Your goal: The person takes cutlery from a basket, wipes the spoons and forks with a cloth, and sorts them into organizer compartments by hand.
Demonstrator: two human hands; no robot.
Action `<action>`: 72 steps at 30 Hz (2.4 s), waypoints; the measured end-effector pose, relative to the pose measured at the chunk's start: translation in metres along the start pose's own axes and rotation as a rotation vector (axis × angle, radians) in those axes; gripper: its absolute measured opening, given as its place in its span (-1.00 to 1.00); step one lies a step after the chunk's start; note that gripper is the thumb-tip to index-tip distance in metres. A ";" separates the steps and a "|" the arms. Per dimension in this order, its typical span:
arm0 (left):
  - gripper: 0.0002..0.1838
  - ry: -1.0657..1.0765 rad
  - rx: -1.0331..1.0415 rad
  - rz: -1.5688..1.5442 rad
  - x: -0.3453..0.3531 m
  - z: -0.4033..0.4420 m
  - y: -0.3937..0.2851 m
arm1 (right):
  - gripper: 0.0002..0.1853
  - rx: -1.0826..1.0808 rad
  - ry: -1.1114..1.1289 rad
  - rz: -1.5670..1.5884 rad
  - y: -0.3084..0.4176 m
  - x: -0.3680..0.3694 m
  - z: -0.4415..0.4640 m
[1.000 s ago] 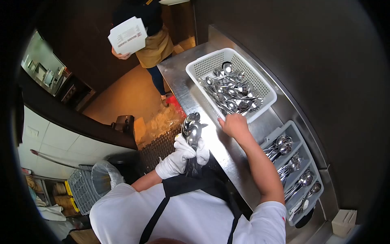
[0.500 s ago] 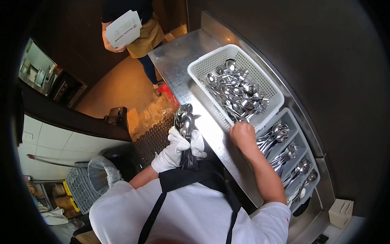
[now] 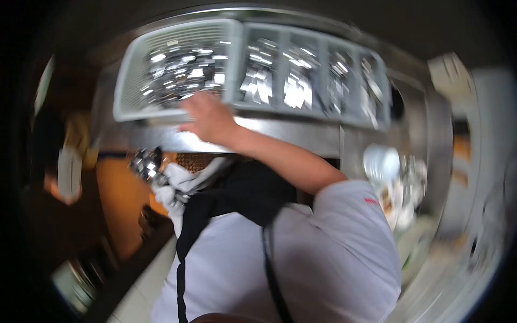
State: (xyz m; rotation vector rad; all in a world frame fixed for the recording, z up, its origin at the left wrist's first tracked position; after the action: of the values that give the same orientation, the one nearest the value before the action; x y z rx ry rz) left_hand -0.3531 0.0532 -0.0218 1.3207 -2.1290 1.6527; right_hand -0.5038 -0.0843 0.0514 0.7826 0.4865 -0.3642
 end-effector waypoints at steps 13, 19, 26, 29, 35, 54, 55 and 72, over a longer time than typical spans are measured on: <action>-0.63 0.192 -0.121 0.249 -0.040 0.004 0.022 | -0.80 1.474 -0.481 -0.480 -0.053 -0.064 -0.510; -0.60 0.284 -0.131 0.287 -0.059 -0.037 0.027 | -0.78 2.261 -1.261 -0.050 0.017 -0.083 -0.768; -0.58 0.324 -0.105 0.344 -0.090 -0.091 0.037 | -0.88 2.387 -1.047 -0.262 0.094 -0.074 -0.902; -0.56 0.294 -0.065 0.346 -0.109 -0.111 0.033 | -0.90 2.393 -1.026 -0.036 0.106 -0.033 -0.959; -0.42 0.268 -0.038 0.297 -0.140 -0.145 0.010 | -0.79 2.249 -0.536 -0.301 0.070 0.002 -0.945; -0.30 0.023 0.230 0.179 -0.233 -0.192 -0.101 | -0.78 1.399 0.302 0.449 0.009 0.252 -0.481; -0.30 0.010 0.258 0.173 -0.238 -0.189 -0.101 | -0.79 1.633 0.187 0.658 0.011 0.254 -0.480; -0.80 0.088 0.173 -0.095 -0.221 0.106 -0.163 | -0.31 0.471 0.082 -0.477 -0.003 0.375 0.018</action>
State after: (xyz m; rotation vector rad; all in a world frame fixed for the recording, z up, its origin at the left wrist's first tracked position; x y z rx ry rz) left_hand -0.0647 0.0829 -0.0742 1.3438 -1.8815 1.8539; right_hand -0.1893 -0.1488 -0.1423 1.1388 0.6769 -0.9153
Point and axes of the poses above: each hand's wrist, its own z-axis towards the middle knuckle, its own x-axis out of the palm, y = z × x, the point moved 9 cm from there along z, towards the middle knuckle, and after that the axes turned 13 degrees about -y, right-handed, at the moved point
